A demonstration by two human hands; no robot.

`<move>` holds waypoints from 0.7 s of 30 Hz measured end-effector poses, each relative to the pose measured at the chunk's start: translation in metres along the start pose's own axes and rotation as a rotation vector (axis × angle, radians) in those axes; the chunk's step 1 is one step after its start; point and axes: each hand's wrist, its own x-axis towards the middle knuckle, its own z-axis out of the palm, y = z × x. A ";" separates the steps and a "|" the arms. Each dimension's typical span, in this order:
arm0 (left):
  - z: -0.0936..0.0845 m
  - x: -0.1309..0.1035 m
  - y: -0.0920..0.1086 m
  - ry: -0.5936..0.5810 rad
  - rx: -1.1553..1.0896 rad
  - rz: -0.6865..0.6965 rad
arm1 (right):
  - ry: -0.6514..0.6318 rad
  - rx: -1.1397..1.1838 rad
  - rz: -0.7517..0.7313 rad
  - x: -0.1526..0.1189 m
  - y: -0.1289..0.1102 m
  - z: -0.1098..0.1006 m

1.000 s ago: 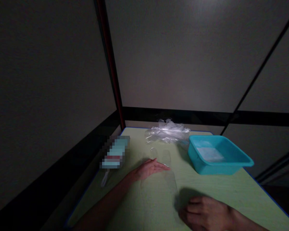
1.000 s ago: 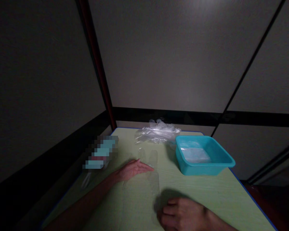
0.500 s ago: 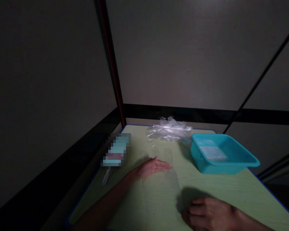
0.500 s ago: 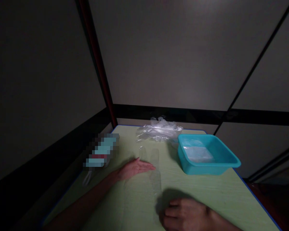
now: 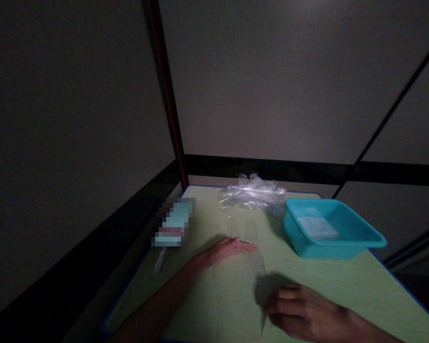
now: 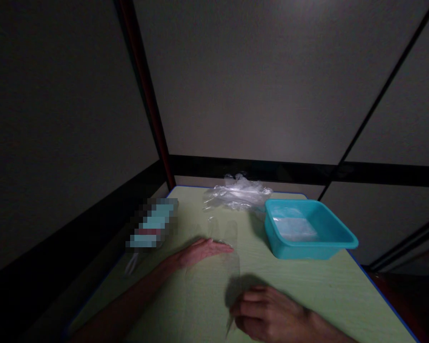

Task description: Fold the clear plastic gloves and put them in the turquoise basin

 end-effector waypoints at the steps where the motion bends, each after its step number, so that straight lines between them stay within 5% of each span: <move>1: 0.002 -0.001 0.002 0.004 0.011 0.005 | -0.009 0.004 -0.030 0.001 0.000 -0.003; 9: 0.023 -0.012 0.016 0.031 0.425 0.055 | -0.040 0.074 0.028 0.003 0.000 -0.016; 21: 0.029 -0.014 0.022 0.000 0.544 0.018 | 0.222 0.245 0.292 0.004 0.013 -0.004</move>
